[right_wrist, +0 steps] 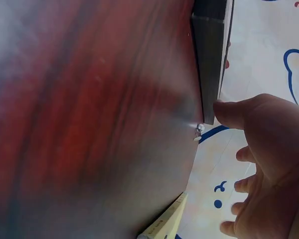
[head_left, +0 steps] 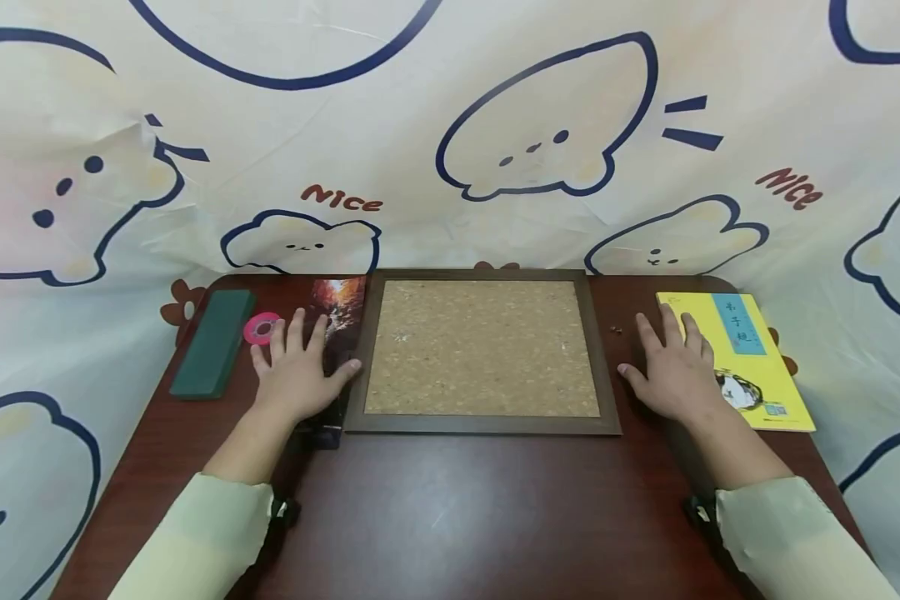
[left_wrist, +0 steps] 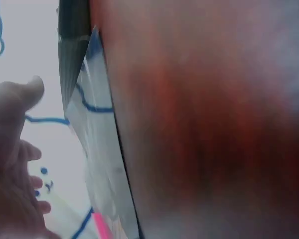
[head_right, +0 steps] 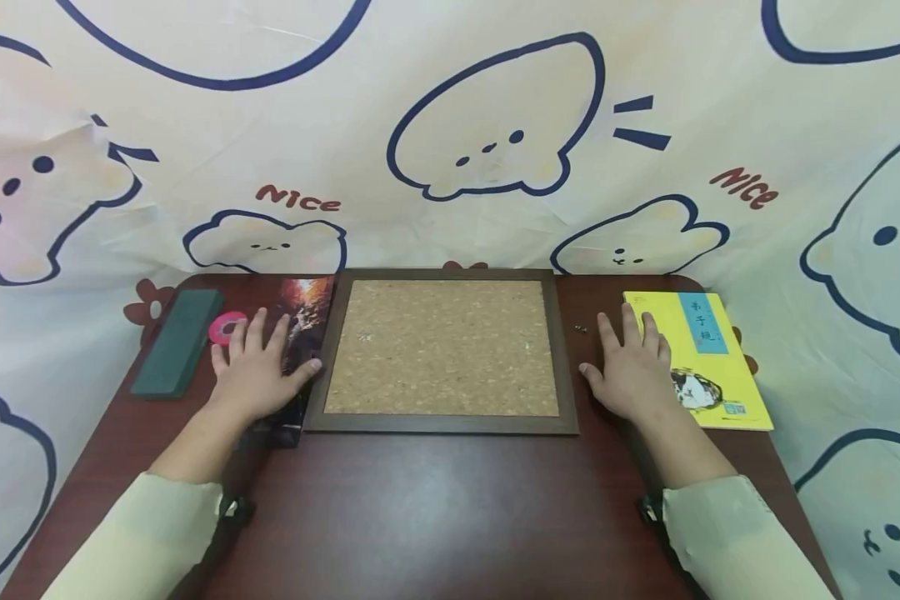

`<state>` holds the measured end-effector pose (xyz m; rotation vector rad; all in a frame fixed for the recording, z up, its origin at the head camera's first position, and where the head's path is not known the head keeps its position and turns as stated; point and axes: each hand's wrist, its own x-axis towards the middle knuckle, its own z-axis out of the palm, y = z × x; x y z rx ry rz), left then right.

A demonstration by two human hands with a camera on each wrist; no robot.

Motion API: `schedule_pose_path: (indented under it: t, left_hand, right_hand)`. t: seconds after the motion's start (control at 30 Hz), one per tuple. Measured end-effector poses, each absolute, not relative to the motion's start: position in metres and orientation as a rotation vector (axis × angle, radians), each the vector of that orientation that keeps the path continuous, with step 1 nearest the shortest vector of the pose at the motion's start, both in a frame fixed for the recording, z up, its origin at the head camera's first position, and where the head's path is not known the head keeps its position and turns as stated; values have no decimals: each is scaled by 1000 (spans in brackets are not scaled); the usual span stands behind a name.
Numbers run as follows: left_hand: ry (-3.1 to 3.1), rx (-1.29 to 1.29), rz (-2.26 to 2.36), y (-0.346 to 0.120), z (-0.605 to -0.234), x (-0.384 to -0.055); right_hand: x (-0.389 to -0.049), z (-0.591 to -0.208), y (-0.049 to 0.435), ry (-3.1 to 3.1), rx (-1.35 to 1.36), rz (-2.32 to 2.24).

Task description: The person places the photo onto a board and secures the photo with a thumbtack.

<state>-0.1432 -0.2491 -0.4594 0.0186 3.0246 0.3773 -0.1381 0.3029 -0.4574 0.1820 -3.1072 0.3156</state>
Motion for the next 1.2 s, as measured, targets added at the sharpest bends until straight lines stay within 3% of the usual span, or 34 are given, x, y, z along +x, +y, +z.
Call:
schedule_pose_path:
  t: [0.6,1.2]
  left_hand:
    - [2982,-237,561,-275,-468,-176]
    - [2955,-310,472,-268,-466,-187]
  right_hand:
    - [-173,-465,303,-3142,144,506]
    - [-195,-470,305,-3185,174,596]
